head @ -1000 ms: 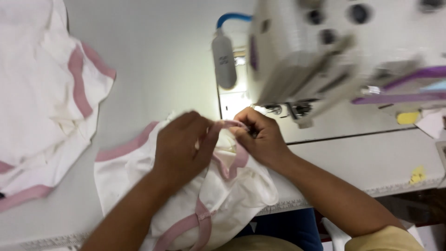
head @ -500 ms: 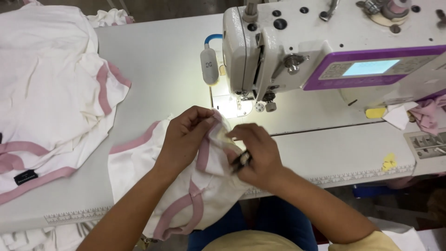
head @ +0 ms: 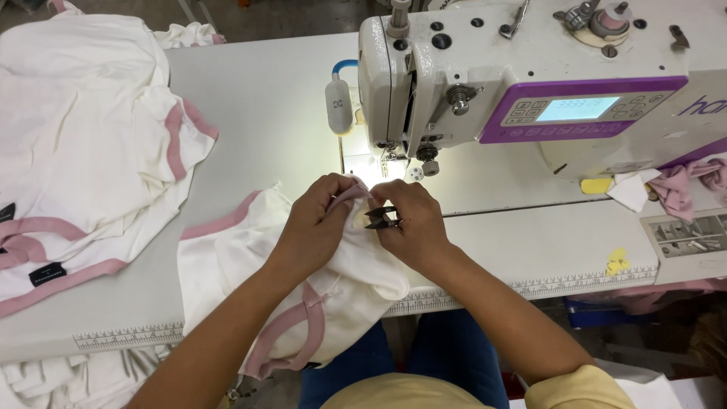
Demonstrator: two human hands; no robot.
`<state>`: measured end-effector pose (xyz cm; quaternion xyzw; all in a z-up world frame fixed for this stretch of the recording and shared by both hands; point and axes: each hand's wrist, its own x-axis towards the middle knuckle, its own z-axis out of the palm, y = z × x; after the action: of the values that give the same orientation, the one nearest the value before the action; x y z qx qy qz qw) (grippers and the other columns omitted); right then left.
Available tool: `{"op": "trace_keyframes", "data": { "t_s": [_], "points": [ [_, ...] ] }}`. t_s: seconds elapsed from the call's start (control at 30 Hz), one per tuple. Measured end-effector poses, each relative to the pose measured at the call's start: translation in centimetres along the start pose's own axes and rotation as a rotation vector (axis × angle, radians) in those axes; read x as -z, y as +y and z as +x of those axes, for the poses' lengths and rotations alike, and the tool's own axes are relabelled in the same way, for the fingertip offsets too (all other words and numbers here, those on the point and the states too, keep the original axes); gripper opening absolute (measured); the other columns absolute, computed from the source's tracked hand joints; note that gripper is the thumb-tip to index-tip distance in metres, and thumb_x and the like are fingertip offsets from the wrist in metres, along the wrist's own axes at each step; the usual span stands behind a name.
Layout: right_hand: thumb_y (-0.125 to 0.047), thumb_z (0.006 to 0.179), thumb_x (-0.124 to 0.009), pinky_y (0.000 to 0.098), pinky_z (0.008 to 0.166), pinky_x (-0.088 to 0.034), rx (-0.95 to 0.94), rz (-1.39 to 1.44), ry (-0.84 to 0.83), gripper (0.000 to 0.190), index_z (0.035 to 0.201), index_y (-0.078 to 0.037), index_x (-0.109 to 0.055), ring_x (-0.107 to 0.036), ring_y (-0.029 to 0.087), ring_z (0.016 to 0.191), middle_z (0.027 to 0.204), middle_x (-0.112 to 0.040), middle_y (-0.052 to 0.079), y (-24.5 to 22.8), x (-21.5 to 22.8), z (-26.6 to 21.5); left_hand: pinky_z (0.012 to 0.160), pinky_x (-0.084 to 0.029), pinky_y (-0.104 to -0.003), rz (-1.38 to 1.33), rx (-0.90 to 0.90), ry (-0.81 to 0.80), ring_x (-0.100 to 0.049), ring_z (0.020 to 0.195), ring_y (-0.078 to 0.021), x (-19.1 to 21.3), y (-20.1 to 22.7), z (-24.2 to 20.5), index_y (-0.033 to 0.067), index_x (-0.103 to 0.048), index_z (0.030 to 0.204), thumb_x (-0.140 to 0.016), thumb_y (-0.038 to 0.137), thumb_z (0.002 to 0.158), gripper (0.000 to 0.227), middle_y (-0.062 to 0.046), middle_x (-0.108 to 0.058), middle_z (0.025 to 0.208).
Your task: Trimming loose threads from finished garments using thread snips at a sewing workstation.
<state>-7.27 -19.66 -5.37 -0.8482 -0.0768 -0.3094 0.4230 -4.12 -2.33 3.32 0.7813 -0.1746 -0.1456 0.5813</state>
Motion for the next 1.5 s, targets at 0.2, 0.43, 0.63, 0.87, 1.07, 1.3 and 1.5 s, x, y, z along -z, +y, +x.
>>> {"op": "trace_keyframes", "data": {
  "t_s": [0.2, 0.43, 0.63, 0.87, 1.07, 1.3, 1.5],
  "points": [
    [0.004, 0.091, -0.066, 0.026, 0.05, -0.046, -0.112, 0.258, -0.08, 0.015, 0.088, -0.008, -0.074, -0.055, 0.014, 0.055, 0.065, -0.068, 0.006, 1.2, 0.0, 0.2, 0.082, -0.055, -0.042, 0.063, -0.066, -0.013, -0.066, 0.09, -0.0241, 0.0, -1.0, 0.5, 0.0033, -0.068, 0.109, -0.056, 0.015, 0.1, 0.019, -0.017, -0.066, 0.093],
    [0.003, 0.097, -0.056, 0.0206, 0.051, -0.043, -0.313, 0.573, -0.191, 0.024, 0.086, -0.005, -0.076, -0.047, 0.004, 0.052, 0.06, -0.066, 0.004, 0.8, -0.4, 1.2, 0.076, -0.056, -0.045, 0.226, -0.193, -0.038, -0.066, 0.084, -0.0305, 0.2, -1.5, 1.3, 0.0027, -0.065, 0.107, -0.052, 0.013, 0.102, 0.017, -0.017, -0.062, 0.09],
    [0.0, 0.078, -0.077, 0.0374, 0.057, -0.054, 0.059, 0.013, -0.155, 0.029, 0.105, -0.008, -0.074, -0.068, 0.028, 0.063, 0.077, -0.07, 0.008, 1.4, 0.3, 0.9, 0.067, -0.051, -0.039, 0.378, -0.11, -0.084, -0.062, 0.074, -0.0239, 0.2, -4.2, 3.1, 0.0057, -0.063, 0.099, -0.05, 0.022, 0.103, 0.021, -0.013, -0.06, 0.08],
    [0.002, 0.096, -0.057, 0.0222, 0.055, -0.046, -0.215, 0.519, -0.214, 0.022, 0.081, -0.005, -0.072, -0.046, 0.005, 0.059, 0.06, -0.057, -0.001, 3.8, -1.3, 2.7, 0.08, -0.053, -0.043, 0.18, -0.196, -0.18, -0.064, 0.084, -0.0275, 1.7, -4.5, 5.3, 0.0073, -0.063, 0.099, -0.053, 0.021, 0.104, 0.017, -0.012, -0.06, 0.084],
    [-0.008, 0.096, -0.056, 0.0215, 0.042, -0.038, -0.506, 0.556, -0.283, 0.025, 0.074, -0.004, -0.067, -0.047, 0.01, 0.036, 0.041, -0.046, 0.005, 5.6, -2.4, 3.0, 0.073, -0.054, -0.037, 0.222, -0.15, -0.18, -0.059, 0.067, -0.0197, 1.3, -7.1, 7.0, 0.0086, -0.06, 0.094, -0.05, 0.02, 0.103, 0.018, -0.006, -0.054, 0.069],
    [-0.009, 0.095, -0.064, 0.0221, 0.053, -0.044, -0.365, 0.383, -0.282, 0.013, 0.087, -0.006, -0.073, -0.049, 0.008, 0.05, 0.049, -0.055, 0.004, 5.4, -3.1, 3.4, 0.083, -0.054, -0.038, 0.483, -0.267, -0.144, -0.061, 0.065, -0.0195, 1.4, -9.6, 7.7, 0.0129, -0.056, 0.093, -0.048, 0.026, 0.105, 0.019, 0.0, -0.045, 0.068],
    [-0.003, 0.094, -0.067, 0.0332, 0.063, -0.053, -0.285, 0.1, -0.13, 0.012, 0.1, -0.006, -0.077, -0.062, 0.021, 0.064, 0.07, -0.07, 0.012, 4.8, -3.3, 2.8, 0.082, -0.055, -0.039, 0.382, -0.219, -0.179, -0.063, 0.065, -0.0197, 2.3, -9.1, 7.4, 0.0116, -0.059, 0.096, -0.048, 0.022, 0.103, 0.017, -0.001, -0.048, 0.068]
  ]
}}
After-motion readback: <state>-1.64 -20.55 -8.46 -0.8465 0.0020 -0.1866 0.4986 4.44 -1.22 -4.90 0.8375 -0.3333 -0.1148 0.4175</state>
